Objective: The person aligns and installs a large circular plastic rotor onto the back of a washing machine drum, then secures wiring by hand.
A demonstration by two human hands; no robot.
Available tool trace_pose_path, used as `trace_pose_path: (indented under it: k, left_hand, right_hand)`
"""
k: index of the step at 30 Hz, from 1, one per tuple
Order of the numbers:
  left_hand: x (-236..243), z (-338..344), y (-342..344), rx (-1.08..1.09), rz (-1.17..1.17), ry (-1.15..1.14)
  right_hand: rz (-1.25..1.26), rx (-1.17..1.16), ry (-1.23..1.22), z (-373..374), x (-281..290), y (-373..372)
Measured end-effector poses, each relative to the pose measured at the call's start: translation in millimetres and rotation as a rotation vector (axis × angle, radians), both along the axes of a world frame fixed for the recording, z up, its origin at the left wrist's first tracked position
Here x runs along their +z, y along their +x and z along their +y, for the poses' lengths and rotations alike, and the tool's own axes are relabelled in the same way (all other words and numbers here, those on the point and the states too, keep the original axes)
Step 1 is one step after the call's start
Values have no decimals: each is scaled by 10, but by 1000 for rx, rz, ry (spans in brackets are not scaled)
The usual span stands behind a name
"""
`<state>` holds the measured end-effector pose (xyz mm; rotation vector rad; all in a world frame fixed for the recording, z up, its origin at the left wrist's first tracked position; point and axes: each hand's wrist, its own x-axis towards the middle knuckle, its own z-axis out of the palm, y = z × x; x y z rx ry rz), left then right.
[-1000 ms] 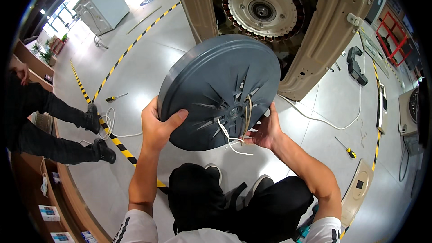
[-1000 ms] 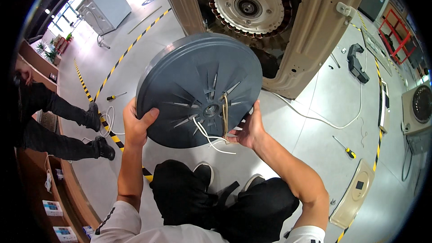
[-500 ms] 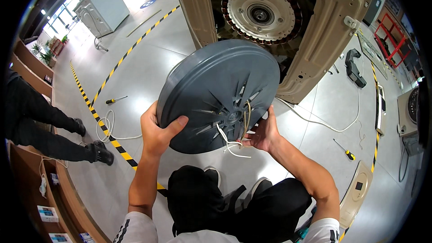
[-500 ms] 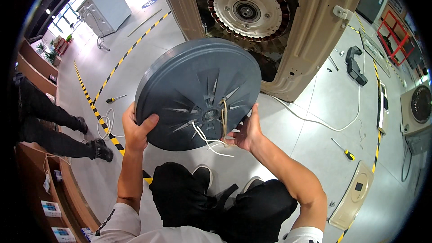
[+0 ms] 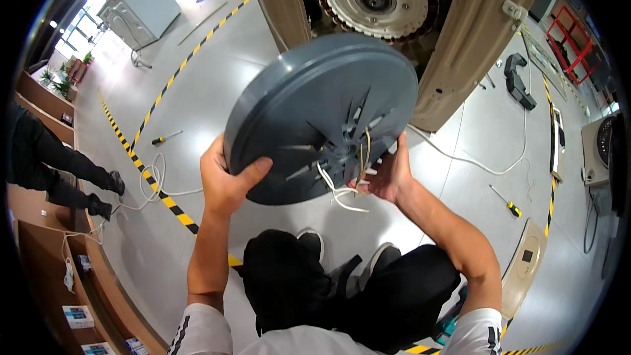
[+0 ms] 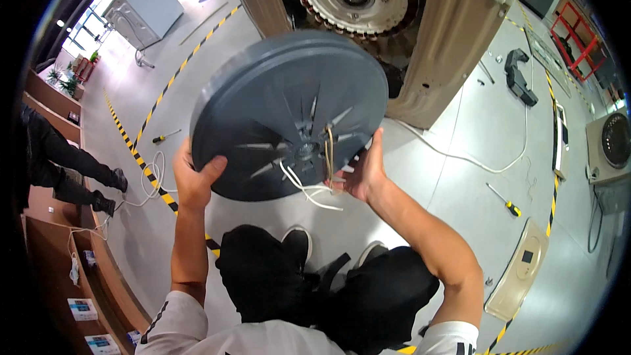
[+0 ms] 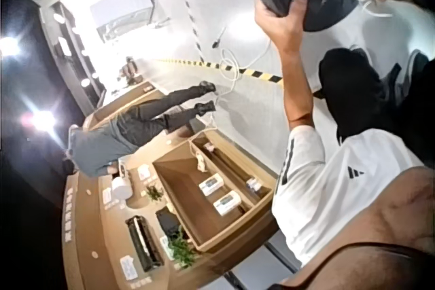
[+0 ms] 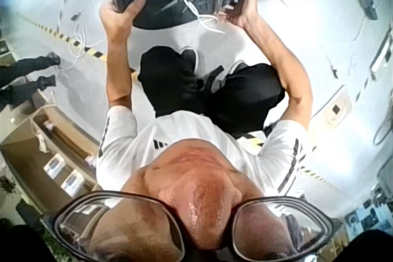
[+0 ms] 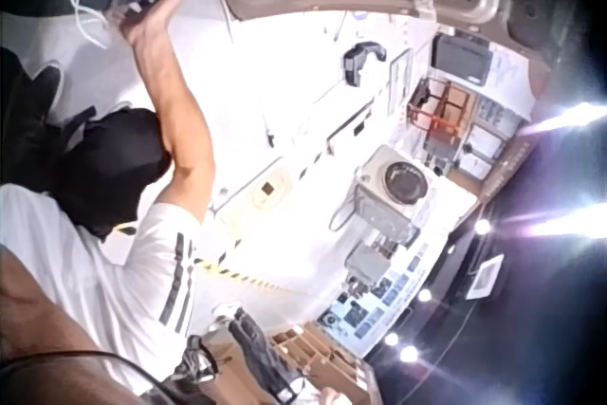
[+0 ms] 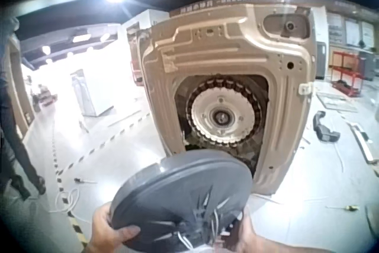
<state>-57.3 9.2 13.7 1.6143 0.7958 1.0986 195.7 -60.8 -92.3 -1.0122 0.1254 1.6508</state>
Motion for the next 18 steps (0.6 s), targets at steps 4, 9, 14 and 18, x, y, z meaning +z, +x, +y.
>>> trace_pose_path:
  k: [4, 9, 14, 18]
  left_hand:
    - [4, 35, -28, -34, 41, 42]
    - [8, 120, 27, -24, 117, 64]
    - [-165, 313, 175, 65, -13, 108]
    - [-416, 522, 310, 166, -114, 114]
  right_hand:
    - [4, -13, -2, 8, 61, -12]
    - [-13, -88, -5, 33, 62, -9]
    - [-18, -137, -28, 141, 96, -1]
    - [19, -209, -33, 206, -59, 103]
